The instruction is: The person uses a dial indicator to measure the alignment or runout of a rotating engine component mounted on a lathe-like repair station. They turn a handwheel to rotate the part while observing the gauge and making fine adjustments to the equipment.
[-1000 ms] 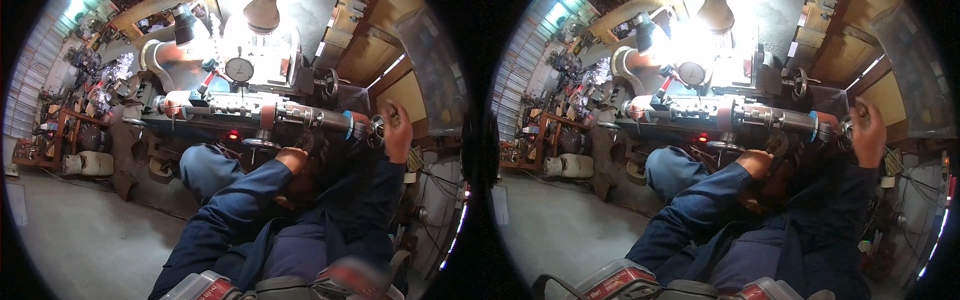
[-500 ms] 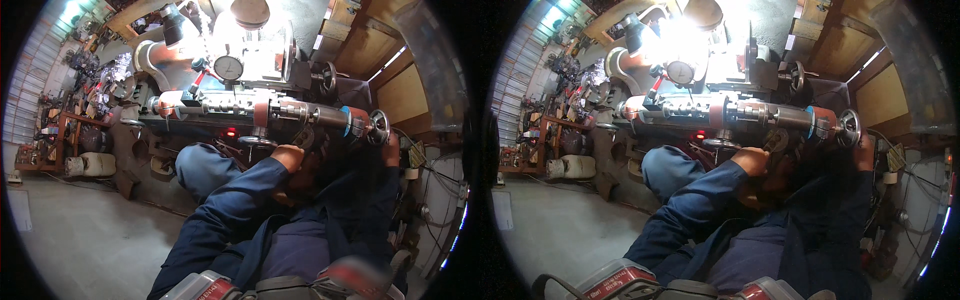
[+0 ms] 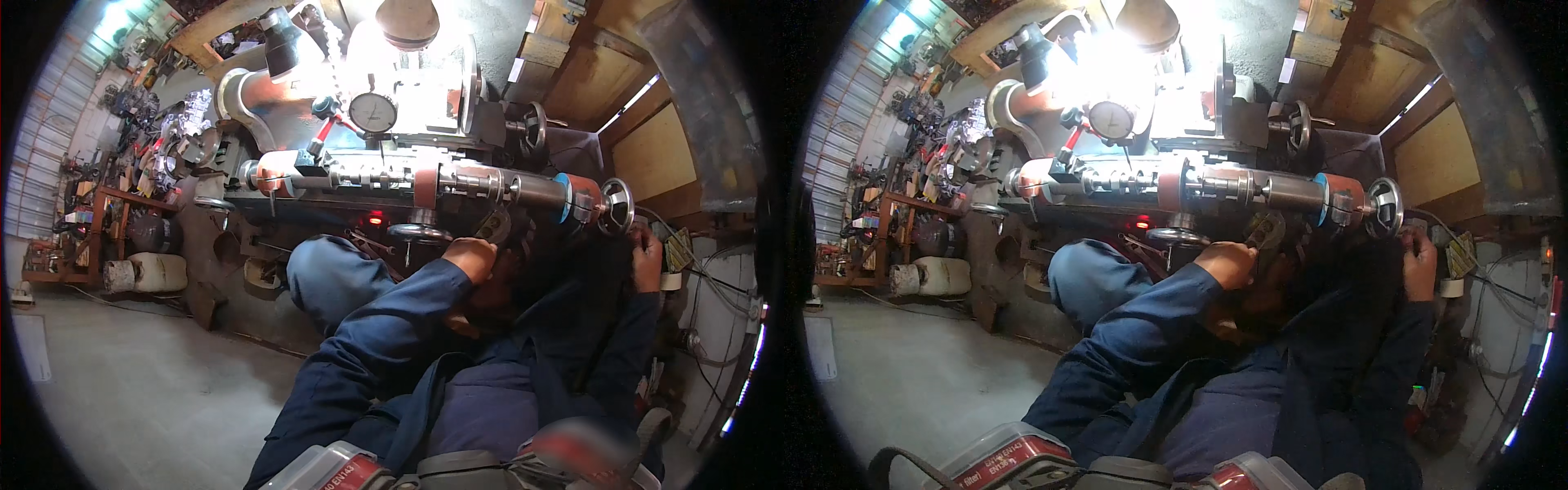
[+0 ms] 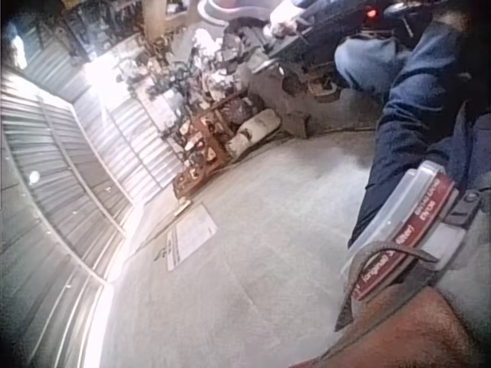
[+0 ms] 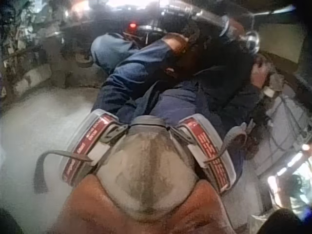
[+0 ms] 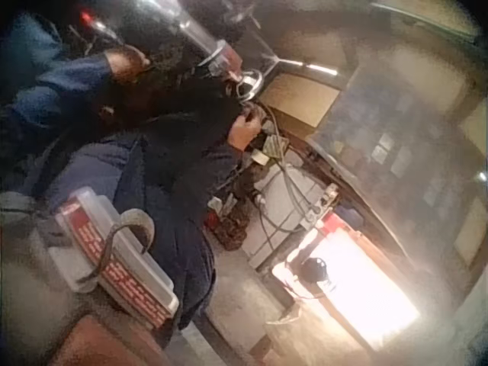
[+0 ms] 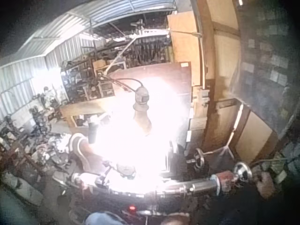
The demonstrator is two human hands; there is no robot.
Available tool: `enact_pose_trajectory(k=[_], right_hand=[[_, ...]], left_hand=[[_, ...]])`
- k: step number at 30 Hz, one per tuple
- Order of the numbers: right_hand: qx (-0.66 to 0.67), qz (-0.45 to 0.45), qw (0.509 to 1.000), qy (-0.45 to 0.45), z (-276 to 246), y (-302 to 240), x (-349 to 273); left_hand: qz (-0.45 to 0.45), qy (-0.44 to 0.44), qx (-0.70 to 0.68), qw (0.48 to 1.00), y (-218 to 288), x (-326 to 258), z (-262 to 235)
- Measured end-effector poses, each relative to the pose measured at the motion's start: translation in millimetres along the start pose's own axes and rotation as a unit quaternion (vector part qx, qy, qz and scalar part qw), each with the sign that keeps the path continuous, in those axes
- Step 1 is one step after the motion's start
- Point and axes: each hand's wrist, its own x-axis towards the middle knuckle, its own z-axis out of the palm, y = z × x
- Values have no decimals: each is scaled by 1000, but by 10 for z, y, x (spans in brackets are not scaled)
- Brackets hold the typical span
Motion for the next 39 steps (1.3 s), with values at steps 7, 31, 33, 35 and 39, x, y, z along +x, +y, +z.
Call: enact_pose_trajectory(k=[7,31,33,35,39], right_hand=[[44,27,996,70,-10,98,136],[58,-4,991,121,66,159,310],[52,2,991,126,133,44,399],[39,-9,991,125,167,-46,481],[152,25,987,54,166,437,765]], left_hand=[[0,-19,-9,1000,22,-26,-44],[-11,-22,-8,1000,38,-69,-34],[-23,-36,-6,999,42,-52,-54],[-45,-63,-20,997,54,-35,-80],[-30,-40,-9,999,49,-45,-63]])
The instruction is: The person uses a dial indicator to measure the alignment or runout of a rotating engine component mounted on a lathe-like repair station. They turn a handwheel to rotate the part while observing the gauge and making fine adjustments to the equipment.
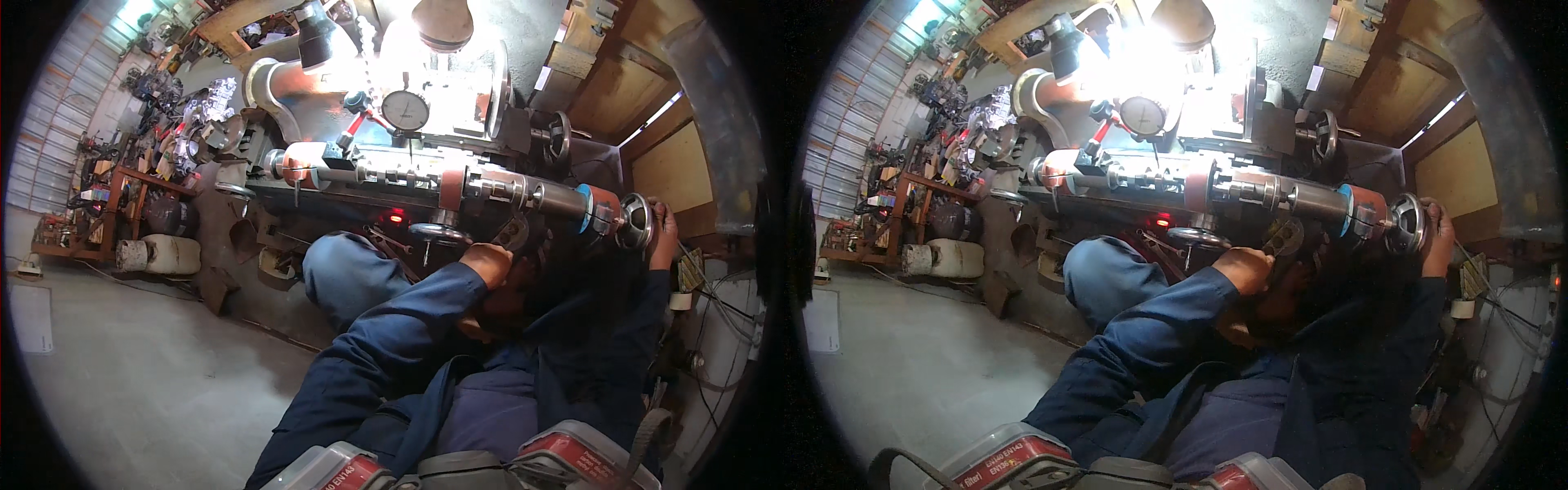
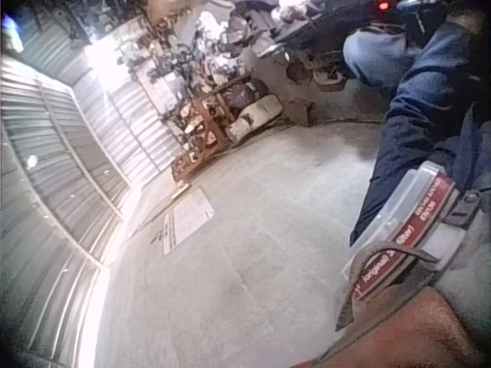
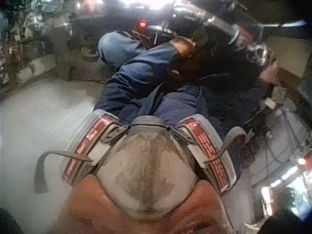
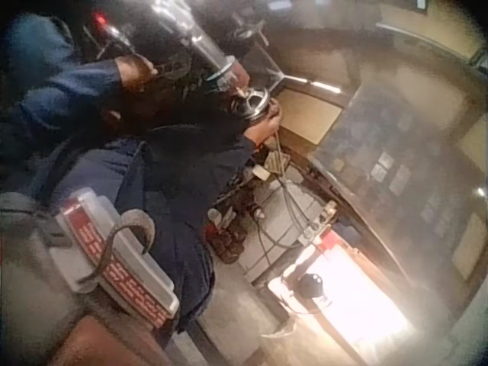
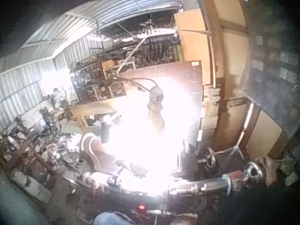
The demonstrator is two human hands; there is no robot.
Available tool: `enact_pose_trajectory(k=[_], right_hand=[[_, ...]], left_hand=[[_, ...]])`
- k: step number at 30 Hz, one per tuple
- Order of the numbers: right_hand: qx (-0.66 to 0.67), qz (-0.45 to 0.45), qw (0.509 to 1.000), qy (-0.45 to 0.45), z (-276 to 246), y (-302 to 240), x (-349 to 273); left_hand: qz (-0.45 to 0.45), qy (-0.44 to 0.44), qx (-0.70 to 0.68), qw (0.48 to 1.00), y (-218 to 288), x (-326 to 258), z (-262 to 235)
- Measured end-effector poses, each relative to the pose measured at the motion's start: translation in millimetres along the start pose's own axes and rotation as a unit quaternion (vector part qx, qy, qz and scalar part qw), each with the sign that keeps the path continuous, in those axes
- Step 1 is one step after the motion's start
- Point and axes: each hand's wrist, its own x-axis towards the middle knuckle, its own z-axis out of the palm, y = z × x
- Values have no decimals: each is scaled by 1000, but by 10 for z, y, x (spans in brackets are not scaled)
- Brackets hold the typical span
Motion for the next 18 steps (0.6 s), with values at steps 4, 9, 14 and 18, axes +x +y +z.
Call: enact_pose_trajectory(k=[4,9,14,18], right_hand=[[83,27,995,-55,65,184,131],[218,44,969,-109,132,328,99],[-160,-60,982,-81,38,461,-26],[-94,58,994,-28,189,204,-191]], left_hand=[[-23,-18,-17,999,6,7,-10],[-8,0,-1,1000,-6,12,13],[4,20,-20,1000,-43,51,58],[10,41,-10,999,-67,67,126]])
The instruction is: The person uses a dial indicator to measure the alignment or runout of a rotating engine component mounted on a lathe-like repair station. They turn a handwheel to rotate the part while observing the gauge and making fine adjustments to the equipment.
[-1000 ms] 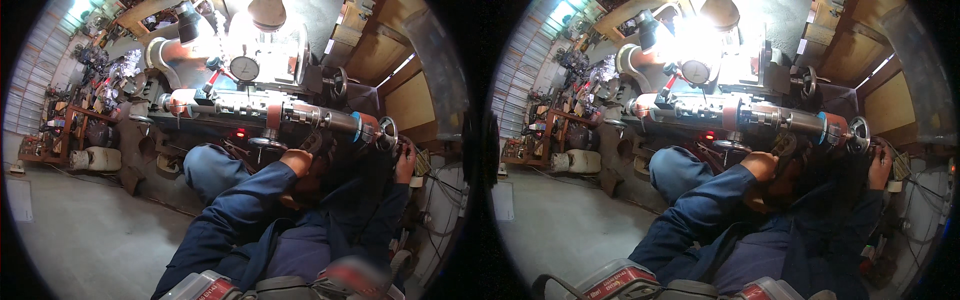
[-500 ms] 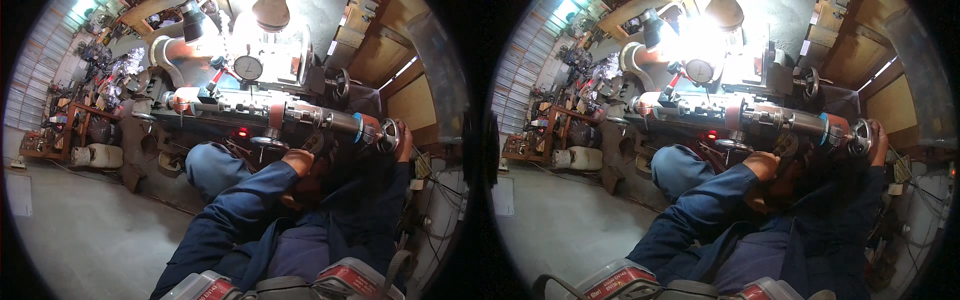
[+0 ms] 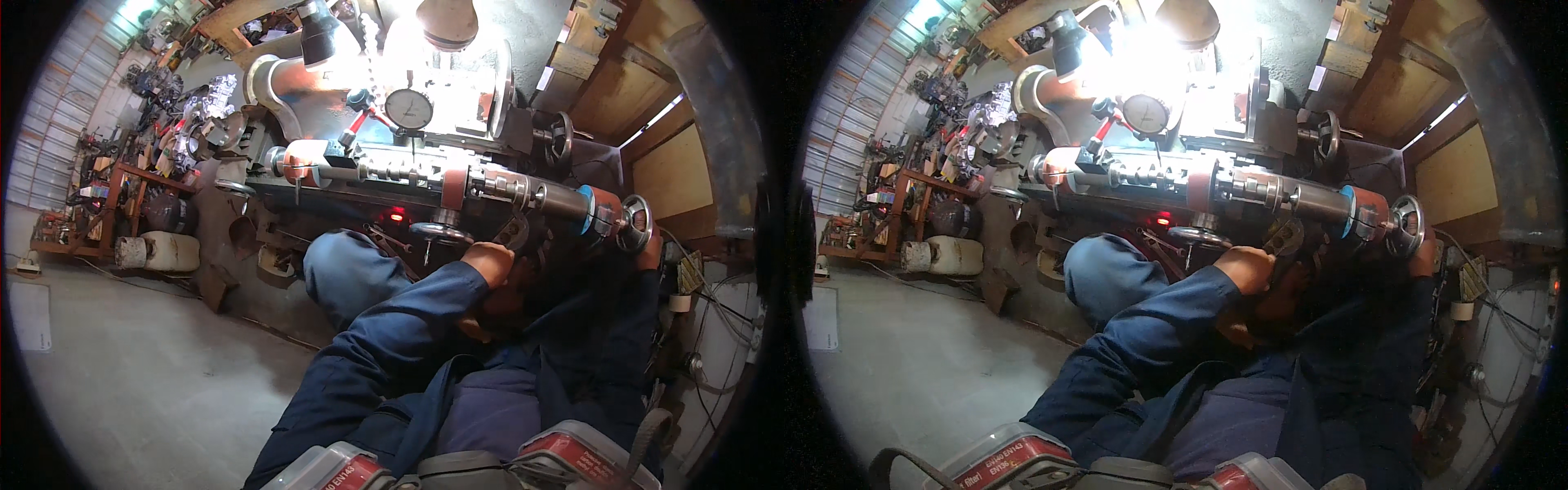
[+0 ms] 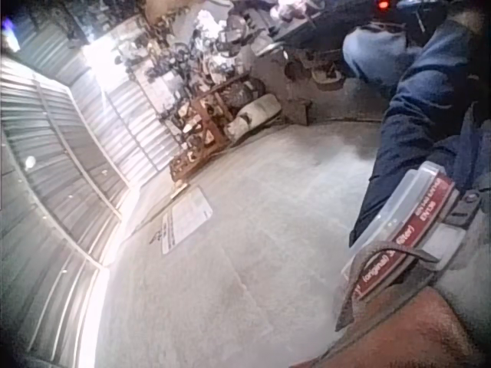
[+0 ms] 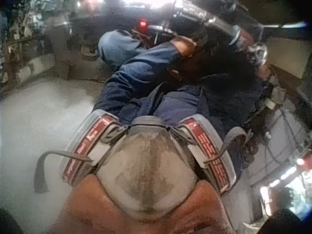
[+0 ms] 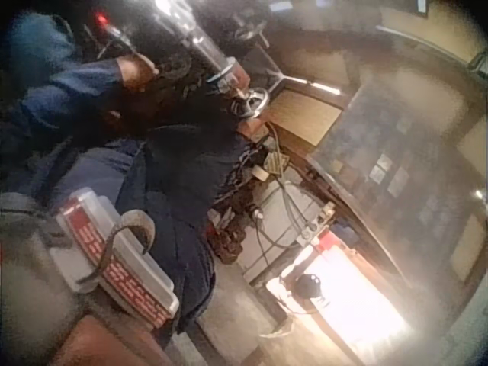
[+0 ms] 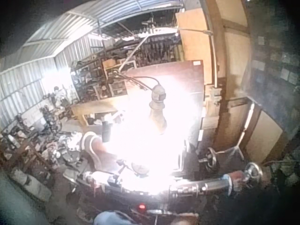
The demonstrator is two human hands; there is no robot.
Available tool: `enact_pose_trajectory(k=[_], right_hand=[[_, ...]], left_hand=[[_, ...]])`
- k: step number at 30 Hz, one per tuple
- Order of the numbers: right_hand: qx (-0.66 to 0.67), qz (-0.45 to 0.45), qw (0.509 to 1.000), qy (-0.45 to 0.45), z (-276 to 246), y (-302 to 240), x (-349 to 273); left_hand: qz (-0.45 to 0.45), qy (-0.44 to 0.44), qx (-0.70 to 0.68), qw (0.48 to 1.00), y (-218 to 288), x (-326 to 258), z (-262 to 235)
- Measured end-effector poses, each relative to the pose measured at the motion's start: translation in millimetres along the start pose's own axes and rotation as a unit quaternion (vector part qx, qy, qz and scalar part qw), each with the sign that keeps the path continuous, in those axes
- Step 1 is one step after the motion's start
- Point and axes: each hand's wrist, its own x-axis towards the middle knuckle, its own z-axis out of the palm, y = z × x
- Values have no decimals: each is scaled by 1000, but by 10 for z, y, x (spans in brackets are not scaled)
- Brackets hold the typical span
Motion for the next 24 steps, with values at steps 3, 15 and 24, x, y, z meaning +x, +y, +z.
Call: enact_pose_trajectory(k=[3,15,24], right_hand=[[-40,-39,998,-5,8,-95,-30],[8,-53,996,-72,-179,552,-42],[42,-46,993,-99,-240,308,-323]], left_hand=[[16,3,-3,1000,-13,-19,-5],[20,5,14,1000,8,-1,-30],[3,-5,11,1000,12,15,-38]])
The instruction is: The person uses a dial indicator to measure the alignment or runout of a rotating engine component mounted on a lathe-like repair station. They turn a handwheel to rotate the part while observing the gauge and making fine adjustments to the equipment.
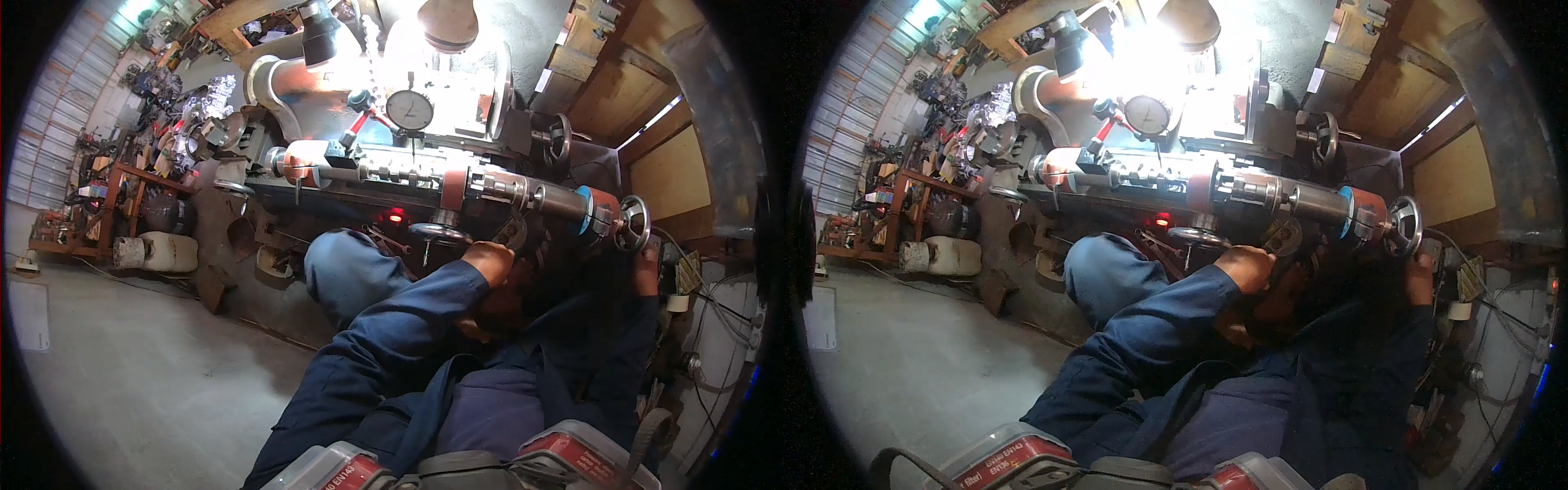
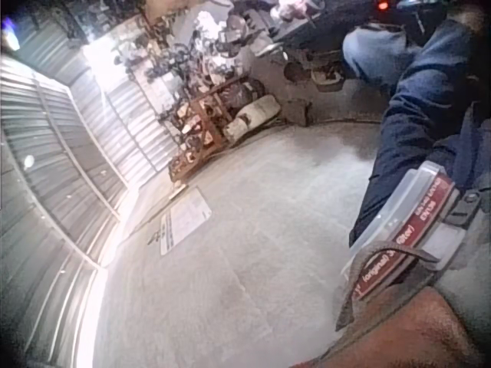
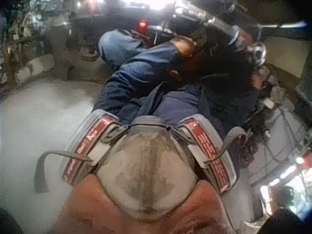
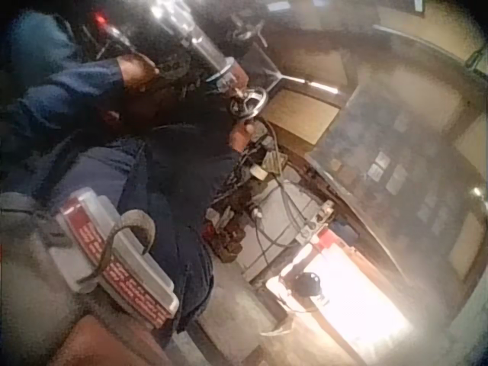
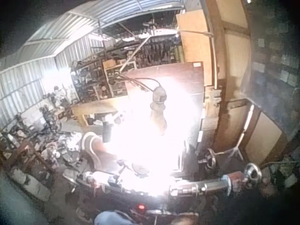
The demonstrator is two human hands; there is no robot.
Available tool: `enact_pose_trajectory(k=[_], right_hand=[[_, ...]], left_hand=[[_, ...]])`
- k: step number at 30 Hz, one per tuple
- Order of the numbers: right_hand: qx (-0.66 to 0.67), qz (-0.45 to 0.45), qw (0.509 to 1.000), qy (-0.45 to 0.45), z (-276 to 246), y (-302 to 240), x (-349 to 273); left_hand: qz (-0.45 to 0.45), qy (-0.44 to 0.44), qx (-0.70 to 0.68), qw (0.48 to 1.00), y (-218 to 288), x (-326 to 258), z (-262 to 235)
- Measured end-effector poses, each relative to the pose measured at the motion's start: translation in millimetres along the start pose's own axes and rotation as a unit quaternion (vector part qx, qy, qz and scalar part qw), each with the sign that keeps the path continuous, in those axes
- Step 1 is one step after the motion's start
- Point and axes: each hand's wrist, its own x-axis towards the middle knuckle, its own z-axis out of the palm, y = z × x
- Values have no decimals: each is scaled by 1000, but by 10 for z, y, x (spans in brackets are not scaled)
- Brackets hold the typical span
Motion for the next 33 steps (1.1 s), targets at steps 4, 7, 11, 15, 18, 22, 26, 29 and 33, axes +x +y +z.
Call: enact_pose_trajectory(k=[4,7,11,15,18,22,26,29,33], right_hand=[[-126,-13,991,36,-79,-118,-198],[-103,-13,992,70,-129,-157,-274],[-30,35,997,56,-182,-429,-289],[41,29,998,38,-197,-558,-259],[106,21,993,40,-136,-697,-202],[32,2,996,86,-128,-688,-116],[111,15,986,120,-162,-501,-7],[89,0,985,149,-147,-472,68],[57,9,987,151,-152,-494,154]], left_hand=[[-9,-42,1,999,11,29,-41],[-14,-52,4,999,67,-5,-103],[3,12,8,1000,40,-34,-48],[-16,-43,-11,999,74,-38,-130],[-4,-40,-2,999,71,-31,-114],[4,-35,8,999,33,2,-50],[0,-20,10,1000,37,-6,-36],[2,-29,11,1000,29,-2,-44],[13,-18,17,1000,19,-32,-32]])
